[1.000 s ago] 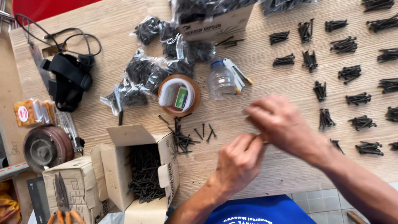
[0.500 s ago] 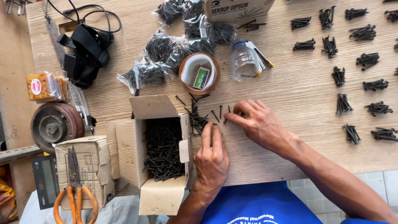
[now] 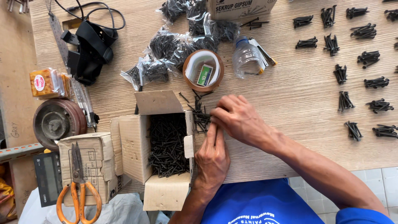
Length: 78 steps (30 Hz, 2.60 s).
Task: The person sorts black screws from a cardboard box onto a wooden table, arranging them into small, neat piles. The person uses both hands to pick up and place the screws, organizing them in rows across the table surface.
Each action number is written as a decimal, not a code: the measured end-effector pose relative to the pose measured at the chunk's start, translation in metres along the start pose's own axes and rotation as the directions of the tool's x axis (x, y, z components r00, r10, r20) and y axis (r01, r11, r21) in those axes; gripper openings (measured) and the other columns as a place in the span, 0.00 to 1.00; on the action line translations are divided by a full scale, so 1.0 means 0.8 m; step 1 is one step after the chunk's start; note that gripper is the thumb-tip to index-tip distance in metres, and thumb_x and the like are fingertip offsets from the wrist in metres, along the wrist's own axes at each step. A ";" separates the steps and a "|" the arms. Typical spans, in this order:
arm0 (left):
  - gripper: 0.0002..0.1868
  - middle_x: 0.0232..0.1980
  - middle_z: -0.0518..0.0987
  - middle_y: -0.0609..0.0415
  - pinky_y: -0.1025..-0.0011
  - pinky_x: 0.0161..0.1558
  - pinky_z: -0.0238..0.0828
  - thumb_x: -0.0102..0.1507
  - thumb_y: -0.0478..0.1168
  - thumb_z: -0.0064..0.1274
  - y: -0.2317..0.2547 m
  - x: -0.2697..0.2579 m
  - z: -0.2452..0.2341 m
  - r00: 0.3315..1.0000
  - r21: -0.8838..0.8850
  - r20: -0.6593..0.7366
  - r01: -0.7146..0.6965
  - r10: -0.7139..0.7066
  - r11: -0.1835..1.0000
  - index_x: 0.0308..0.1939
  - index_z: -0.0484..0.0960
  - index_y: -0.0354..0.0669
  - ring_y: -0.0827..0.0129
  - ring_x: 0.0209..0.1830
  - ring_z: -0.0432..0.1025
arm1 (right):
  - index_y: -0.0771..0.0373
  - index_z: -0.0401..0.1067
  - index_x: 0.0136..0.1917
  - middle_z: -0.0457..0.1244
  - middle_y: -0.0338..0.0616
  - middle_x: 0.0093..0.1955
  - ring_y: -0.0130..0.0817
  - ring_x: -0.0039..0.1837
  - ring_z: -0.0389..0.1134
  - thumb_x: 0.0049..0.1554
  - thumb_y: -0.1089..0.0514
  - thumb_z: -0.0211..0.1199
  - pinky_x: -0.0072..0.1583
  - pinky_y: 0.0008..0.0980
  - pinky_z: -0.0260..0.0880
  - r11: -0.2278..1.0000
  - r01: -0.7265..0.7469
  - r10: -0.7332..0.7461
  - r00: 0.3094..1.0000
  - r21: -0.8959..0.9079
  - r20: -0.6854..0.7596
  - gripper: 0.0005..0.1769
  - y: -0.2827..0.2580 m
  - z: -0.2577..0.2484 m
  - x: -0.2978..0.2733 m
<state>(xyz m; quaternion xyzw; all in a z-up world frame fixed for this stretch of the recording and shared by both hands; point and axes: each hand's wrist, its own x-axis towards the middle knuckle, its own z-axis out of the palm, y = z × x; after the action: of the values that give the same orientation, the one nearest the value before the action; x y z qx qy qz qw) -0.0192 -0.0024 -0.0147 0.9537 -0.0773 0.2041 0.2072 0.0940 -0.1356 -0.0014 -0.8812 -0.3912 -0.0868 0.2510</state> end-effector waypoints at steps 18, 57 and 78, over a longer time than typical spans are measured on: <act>0.17 0.72 0.76 0.33 0.63 0.45 0.84 0.73 0.33 0.50 0.003 0.019 -0.005 0.999 -0.032 0.043 0.012 -0.011 0.999 0.64 0.78 0.25 0.46 0.54 0.85 | 0.63 0.70 0.47 0.60 0.46 0.47 0.44 0.51 0.62 0.70 0.54 0.58 0.54 0.41 0.64 0.916 -0.264 0.229 0.962 0.303 0.147 0.11 0.056 -0.056 -0.015; 0.24 0.56 0.67 0.40 0.64 0.32 0.86 0.62 0.25 0.56 0.018 0.078 -0.021 0.963 0.012 0.245 0.112 -0.111 0.994 0.62 0.84 0.38 0.59 0.37 0.83 | 0.51 0.74 0.47 0.66 0.39 0.63 0.46 0.71 0.65 0.64 0.56 0.62 0.62 0.44 0.64 0.986 0.165 -0.169 0.975 0.039 0.144 0.03 0.063 -0.049 -0.012; 0.16 0.53 0.76 0.35 0.54 0.53 0.78 0.71 0.24 0.44 0.040 0.026 0.006 0.985 -0.338 0.144 -0.042 0.096 0.940 0.62 0.76 0.23 0.45 0.48 0.75 | 0.65 0.70 0.70 0.64 0.53 0.63 0.49 0.61 0.69 0.67 0.62 0.60 0.65 0.45 0.71 0.963 -0.224 0.214 0.974 0.149 0.078 0.19 0.018 -0.059 -0.146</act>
<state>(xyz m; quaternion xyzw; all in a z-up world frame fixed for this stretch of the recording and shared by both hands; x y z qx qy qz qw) -0.0062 -0.0349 0.0019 0.9148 -0.1605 0.1187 0.3512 0.0273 -0.2431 -0.0067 -0.8988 -0.3044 -0.0004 0.3154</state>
